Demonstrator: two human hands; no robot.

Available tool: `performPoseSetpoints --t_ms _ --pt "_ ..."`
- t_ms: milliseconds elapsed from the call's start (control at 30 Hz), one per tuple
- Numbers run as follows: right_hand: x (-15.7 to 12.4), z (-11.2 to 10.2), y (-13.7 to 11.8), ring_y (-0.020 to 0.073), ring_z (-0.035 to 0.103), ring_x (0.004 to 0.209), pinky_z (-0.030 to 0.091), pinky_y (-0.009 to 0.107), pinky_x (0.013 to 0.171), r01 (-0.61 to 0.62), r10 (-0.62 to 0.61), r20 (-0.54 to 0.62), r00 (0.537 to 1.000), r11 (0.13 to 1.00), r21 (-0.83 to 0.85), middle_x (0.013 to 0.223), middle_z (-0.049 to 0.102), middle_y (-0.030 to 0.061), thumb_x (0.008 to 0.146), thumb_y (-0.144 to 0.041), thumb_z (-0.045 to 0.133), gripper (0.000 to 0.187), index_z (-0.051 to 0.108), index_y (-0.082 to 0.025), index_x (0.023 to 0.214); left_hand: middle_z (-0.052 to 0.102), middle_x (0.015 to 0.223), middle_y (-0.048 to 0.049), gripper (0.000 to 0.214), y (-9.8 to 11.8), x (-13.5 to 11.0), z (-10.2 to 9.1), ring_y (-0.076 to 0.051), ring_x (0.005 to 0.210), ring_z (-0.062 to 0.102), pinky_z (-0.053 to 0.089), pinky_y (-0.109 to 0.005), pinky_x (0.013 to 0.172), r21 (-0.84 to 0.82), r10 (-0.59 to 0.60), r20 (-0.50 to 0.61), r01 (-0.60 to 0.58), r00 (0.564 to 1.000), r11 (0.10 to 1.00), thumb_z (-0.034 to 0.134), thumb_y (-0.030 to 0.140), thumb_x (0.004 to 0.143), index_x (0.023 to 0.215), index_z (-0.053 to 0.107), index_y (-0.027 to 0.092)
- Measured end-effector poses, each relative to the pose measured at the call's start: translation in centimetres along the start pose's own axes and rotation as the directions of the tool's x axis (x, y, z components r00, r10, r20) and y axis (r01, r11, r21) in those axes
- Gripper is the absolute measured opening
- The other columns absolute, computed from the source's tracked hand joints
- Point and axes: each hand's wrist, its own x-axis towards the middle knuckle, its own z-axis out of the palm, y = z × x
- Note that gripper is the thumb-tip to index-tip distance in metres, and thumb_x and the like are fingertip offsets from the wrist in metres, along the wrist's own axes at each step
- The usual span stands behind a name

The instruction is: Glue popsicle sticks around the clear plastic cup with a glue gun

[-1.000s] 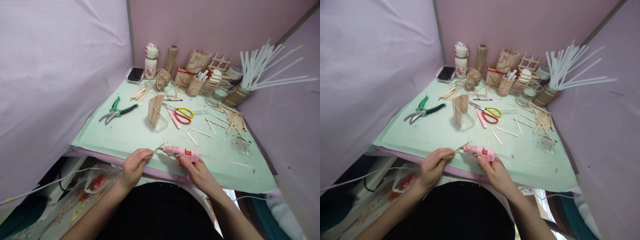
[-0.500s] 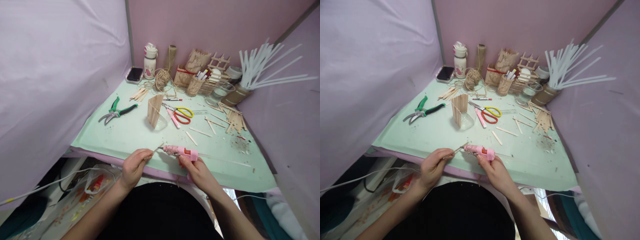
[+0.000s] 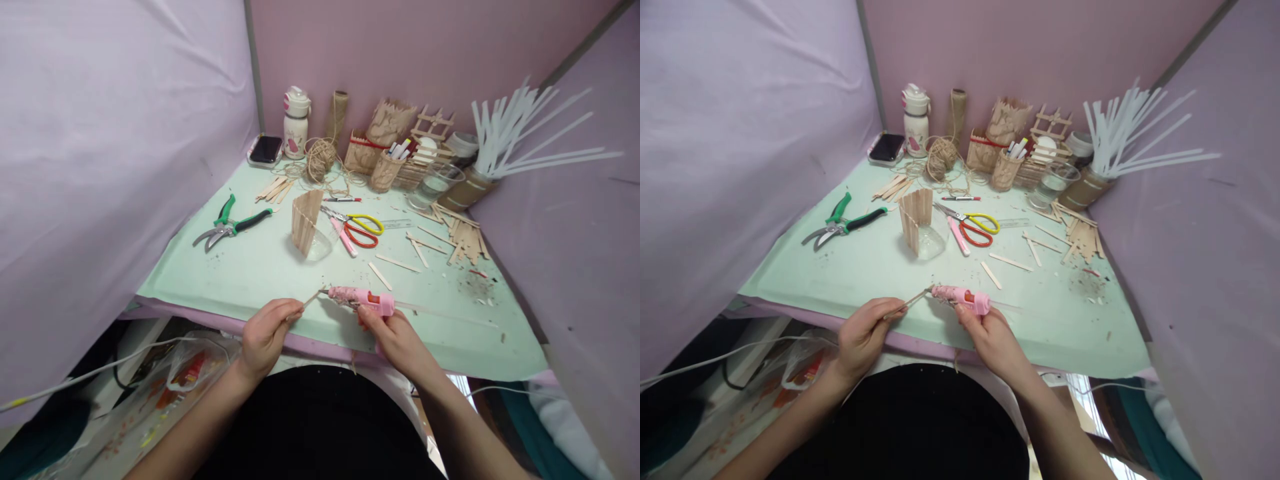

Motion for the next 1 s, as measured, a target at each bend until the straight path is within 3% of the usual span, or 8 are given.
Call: performPoseSetpoints --t_ms 300,500,600,667,733,833,933,1000 --pt "0.1 0.0 0.0 0.0175 0.055 0.063 0.042 0.027 0.059 0.030 -0.032 -0.034 0.999 0.998 -0.058 0.066 0.062 0.0021 0.093 -0.053 0.044 0.045 0.070 -0.020 0.079 0.074 0.093 -0.0059 0.020 0.1 0.2 0.0 -0.014 0.089 0.069 0.058 -0.026 0.080 0.011 0.007 0.003 -0.007 1.000 1.000 0.058 0.009 0.089 0.103 0.069 0.018" --pt "0.1 0.1 -0.1 0.0204 0.060 0.066 0.045 0.029 0.062 0.033 -0.038 -0.054 0.998 0.996 -0.079 0.069 0.067 0.0031 0.092 -0.054 0.043 0.045 0.074 -0.021 0.091 0.073 0.094 -0.0058 0.022 0.0 0.1 0.0 -0.014 0.090 0.069 0.057 -0.026 0.081 0.000 0.010 0.004 -0.010 1.000 1.000 0.059 0.007 0.089 0.105 0.068 0.019" --pt "0.1 -0.5 -0.2 0.0230 0.064 0.076 0.048 0.031 0.070 0.067 -0.078 -0.099 0.992 0.992 -0.106 0.075 0.069 0.0041 0.093 -0.054 0.040 0.046 0.073 -0.021 0.094 0.073 0.092 -0.0052 0.019 0.2 0.1 0.0 -0.014 0.088 0.069 0.057 -0.026 0.079 -0.002 -0.005 -0.009 0.005 1.000 1.000 0.058 0.009 0.089 0.102 0.068 0.018" --pt "0.0 -1.7 0.2 0.0245 0.064 0.086 0.047 0.033 0.077 0.093 -0.136 -0.171 0.976 0.967 -0.237 0.082 0.070 0.0056 0.095 -0.052 0.038 0.045 0.071 -0.022 0.097 0.073 0.090 -0.0044 0.018 0.4 0.1 -0.2 -0.014 0.086 0.069 0.057 -0.025 0.079 -0.008 -0.031 -0.019 0.031 0.999 0.999 0.059 0.009 0.089 0.101 0.068 0.019" --pt "-0.3 -3.3 1.0 0.0262 0.062 0.085 0.045 0.036 0.078 0.008 -0.171 -0.291 0.941 0.872 -0.489 0.081 0.067 0.0076 0.094 -0.050 0.036 0.043 0.069 -0.022 0.090 0.073 0.090 -0.0035 0.018 0.7 0.5 -0.6 -0.014 0.086 0.069 0.056 -0.025 0.079 -0.010 -0.062 -0.049 0.061 0.997 0.998 0.060 0.010 0.088 0.102 0.068 0.019" --pt "-1.1 -5.9 3.0 0.0295 0.059 0.079 0.042 0.039 0.069 -0.270 -0.102 -0.394 0.913 0.572 -0.775 0.077 0.063 0.0104 0.093 -0.048 0.037 0.041 0.063 -0.019 0.078 0.072 0.092 -0.0030 0.017 1.5 1.7 -1.6 -0.014 0.087 0.069 0.055 -0.025 0.080 0.016 -0.096 -0.116 0.099 0.989 0.995 0.062 0.012 0.088 0.102 0.068 0.020" --pt "-2.3 -7.4 5.1 0.0342 0.059 0.090 0.043 0.042 0.072 -0.435 -0.058 -0.474 0.878 0.315 -0.844 0.092 0.063 0.0154 0.093 -0.041 0.039 0.034 0.060 -0.015 0.086 0.073 0.094 -0.0036 0.014 2.3 3.8 -2.4 -0.015 0.088 0.068 0.054 -0.025 0.080 0.075 -0.101 -0.098 0.109 0.990 0.991 0.061 0.017 0.089 0.100 0.069 0.020" --pt "-3.0 -7.6 6.3 0.0352 0.058 0.093 0.043 0.044 0.074 -0.477 -0.027 -0.497 0.868 0.236 -0.847 0.093 0.062 0.0165 0.092 -0.041 0.041 0.034 0.060 -0.013 0.088 0.073 0.097 -0.0037 0.013 2.6 5.3 -2.6 -0.015 0.090 0.069 0.054 -0.025 0.081 0.101 -0.103 -0.074 0.110 0.992 0.989 0.059 0.019 0.091 0.100 0.069 0.020"
